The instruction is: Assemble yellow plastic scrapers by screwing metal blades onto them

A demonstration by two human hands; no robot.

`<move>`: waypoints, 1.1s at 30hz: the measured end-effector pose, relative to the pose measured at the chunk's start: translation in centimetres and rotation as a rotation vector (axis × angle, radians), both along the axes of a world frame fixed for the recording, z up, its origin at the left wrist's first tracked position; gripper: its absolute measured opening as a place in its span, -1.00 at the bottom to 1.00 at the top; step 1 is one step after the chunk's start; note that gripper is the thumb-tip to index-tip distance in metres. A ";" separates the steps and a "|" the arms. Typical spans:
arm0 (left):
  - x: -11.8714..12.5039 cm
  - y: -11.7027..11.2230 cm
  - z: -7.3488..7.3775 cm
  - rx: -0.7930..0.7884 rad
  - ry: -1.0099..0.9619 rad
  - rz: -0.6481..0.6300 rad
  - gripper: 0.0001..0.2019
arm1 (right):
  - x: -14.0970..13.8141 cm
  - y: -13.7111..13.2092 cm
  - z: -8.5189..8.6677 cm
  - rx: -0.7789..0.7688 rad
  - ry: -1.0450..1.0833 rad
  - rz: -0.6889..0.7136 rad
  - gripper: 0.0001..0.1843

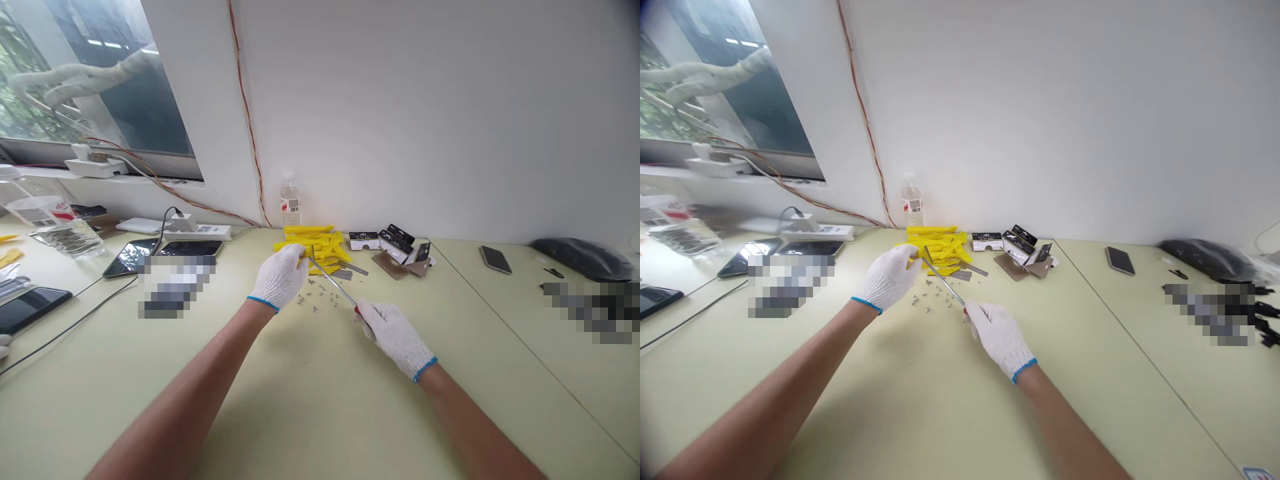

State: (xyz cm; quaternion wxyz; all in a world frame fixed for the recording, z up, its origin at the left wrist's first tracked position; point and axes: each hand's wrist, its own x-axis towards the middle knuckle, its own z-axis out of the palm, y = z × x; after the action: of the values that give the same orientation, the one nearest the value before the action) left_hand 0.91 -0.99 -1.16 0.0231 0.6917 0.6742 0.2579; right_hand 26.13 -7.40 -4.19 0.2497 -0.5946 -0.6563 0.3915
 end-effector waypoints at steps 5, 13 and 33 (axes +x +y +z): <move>0.0 0.1 -0.1 0.013 -0.007 -0.004 -0.79 | 0.1 0.0 -0.1 -0.209 0.126 -0.027 -0.36; -0.4 0.2 0.0 -0.006 -0.017 0.020 -0.81 | -0.3 0.7 -1.4 0.333 -0.165 -0.074 -0.50; 0.5 -0.6 0.1 -0.042 0.108 0.046 -0.80 | 1.0 1.2 -2.8 0.477 -0.211 0.018 -0.37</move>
State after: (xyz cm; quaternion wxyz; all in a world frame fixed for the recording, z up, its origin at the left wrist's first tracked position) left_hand 1.42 -1.56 -1.08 -0.0050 0.6883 0.6954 0.2066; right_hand 27.12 -6.22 -7.00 0.3096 -0.5508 -0.7576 0.1638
